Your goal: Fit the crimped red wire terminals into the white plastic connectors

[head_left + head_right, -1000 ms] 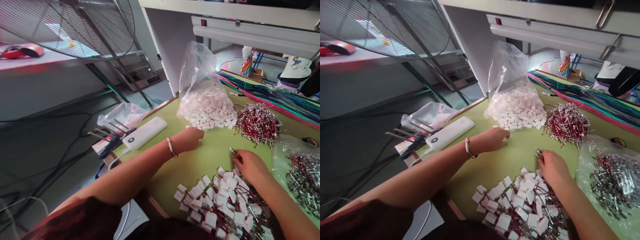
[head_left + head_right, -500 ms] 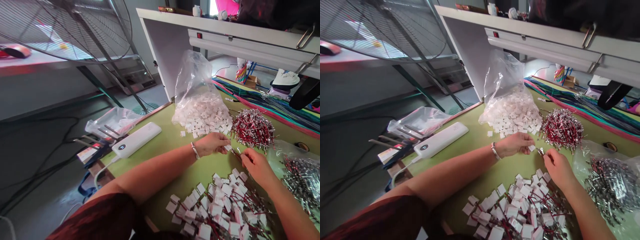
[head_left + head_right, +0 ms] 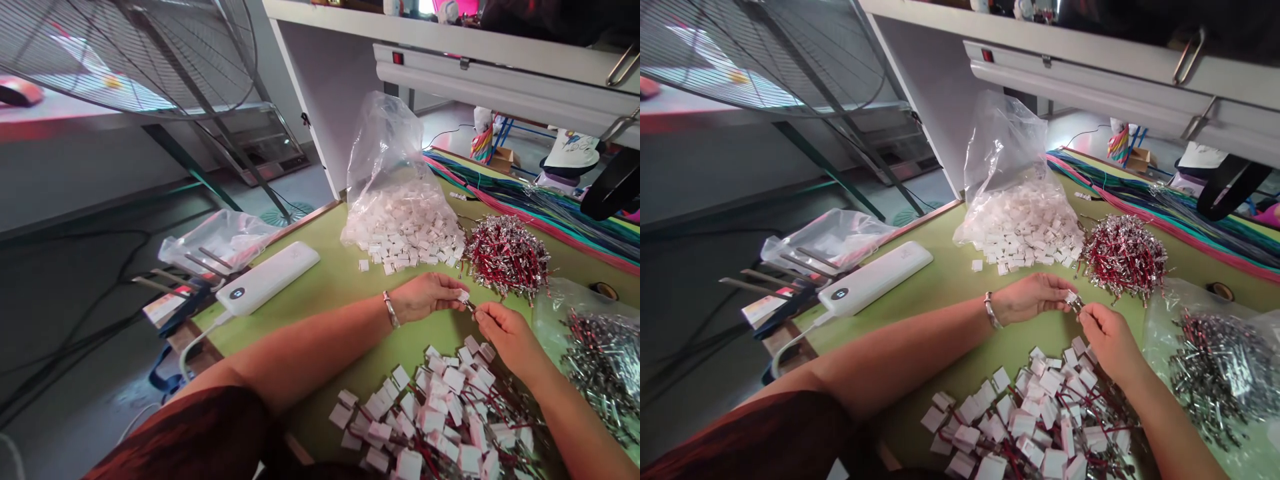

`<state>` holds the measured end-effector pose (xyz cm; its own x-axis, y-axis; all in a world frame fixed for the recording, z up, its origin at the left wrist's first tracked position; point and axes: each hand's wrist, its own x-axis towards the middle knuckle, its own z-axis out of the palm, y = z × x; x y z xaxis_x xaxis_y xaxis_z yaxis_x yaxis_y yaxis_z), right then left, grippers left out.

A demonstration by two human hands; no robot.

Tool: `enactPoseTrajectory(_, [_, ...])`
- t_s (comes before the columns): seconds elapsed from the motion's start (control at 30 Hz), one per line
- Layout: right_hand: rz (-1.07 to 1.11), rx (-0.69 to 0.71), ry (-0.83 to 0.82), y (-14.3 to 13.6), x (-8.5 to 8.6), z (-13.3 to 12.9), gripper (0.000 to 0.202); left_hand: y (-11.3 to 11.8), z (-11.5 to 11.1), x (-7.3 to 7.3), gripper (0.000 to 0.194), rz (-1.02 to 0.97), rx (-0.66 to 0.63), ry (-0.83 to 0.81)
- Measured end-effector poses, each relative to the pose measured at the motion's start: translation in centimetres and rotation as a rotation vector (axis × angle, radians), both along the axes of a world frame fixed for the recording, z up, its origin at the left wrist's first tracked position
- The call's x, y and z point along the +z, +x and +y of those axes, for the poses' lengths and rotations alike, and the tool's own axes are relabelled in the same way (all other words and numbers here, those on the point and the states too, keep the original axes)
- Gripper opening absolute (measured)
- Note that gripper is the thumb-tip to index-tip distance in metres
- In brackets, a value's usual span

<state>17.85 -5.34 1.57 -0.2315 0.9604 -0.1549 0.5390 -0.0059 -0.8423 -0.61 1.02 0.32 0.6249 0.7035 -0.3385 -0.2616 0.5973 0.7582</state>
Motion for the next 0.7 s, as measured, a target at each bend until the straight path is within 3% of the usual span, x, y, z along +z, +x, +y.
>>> enactPoseTrajectory(0.23, [0.038, -0.078, -0.117, 0.0, -0.2, -0.2, 0.028, -0.4, 0.0, 0.1, 0.008, 0.042, -0.073, 0.063])
enactPoseTrajectory(0.47, [-0.039, -0.097, -0.119, 0.1, 0.4, -0.4, 0.024, -0.5, 0.1, 0.3, 0.015, 0.205, -0.122, 0.356])
enactPoseTrajectory(0.7, [-0.03, -0.088, -0.067, 0.1, 0.9, -0.5, 0.025, -0.8, 0.2, 0.5, 0.021, 0.123, -0.11, 0.279])
